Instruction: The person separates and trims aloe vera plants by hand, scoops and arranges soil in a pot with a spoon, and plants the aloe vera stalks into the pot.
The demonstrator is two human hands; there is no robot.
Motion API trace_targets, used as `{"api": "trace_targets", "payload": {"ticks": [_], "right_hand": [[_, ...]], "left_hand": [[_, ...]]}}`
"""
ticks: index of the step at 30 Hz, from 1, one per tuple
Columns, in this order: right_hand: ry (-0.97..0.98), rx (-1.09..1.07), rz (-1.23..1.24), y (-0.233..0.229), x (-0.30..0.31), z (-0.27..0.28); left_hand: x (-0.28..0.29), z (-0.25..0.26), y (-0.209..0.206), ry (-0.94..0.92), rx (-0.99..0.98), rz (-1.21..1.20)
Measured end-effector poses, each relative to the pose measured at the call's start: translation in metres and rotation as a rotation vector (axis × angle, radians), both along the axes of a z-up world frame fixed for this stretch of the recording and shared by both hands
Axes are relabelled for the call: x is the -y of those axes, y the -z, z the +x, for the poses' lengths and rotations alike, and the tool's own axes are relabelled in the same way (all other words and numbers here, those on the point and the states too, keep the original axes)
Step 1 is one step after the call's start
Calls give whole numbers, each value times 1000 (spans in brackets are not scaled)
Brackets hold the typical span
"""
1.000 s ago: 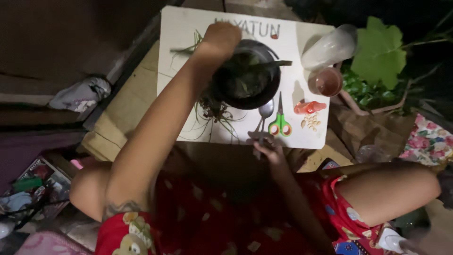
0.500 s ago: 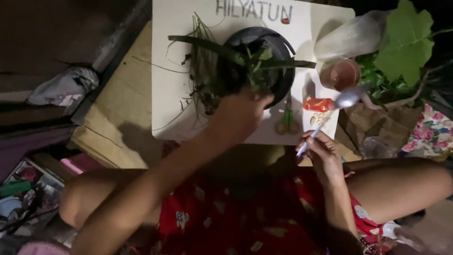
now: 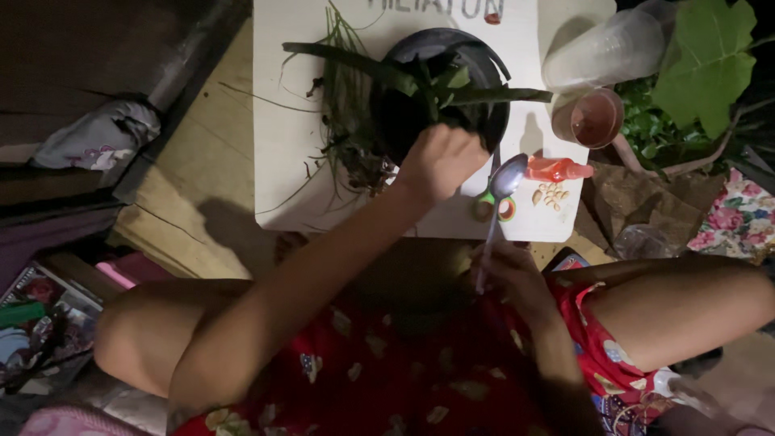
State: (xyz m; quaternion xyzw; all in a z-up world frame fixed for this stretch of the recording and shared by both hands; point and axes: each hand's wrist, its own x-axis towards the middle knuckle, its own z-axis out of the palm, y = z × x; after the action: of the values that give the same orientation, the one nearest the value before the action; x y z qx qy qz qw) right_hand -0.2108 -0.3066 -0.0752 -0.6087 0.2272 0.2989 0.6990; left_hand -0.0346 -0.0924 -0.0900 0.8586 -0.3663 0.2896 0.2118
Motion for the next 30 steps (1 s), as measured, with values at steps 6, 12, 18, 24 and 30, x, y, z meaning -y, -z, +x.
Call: {"api": "trace_targets", "payload": {"ticks": [6,12,18,24,30], "right_hand": [[-36,-60,-56,-15,-15,1],[-41,35,8,-13,-13,-3],[14,-5,1,-2,-7,-2],[-6,29,-181,-22,-13,15],[18,-3,-173,-21,-34,30]], "left_hand": [[-9,3,1,50,-1,-73],[-40,-3,-45,96,-477,4],[-116,-29,-86,-150,-450,40],[-125,-21,-58,-238,-568,226],[-74,-18,-69,-296,-621,-235]]}}
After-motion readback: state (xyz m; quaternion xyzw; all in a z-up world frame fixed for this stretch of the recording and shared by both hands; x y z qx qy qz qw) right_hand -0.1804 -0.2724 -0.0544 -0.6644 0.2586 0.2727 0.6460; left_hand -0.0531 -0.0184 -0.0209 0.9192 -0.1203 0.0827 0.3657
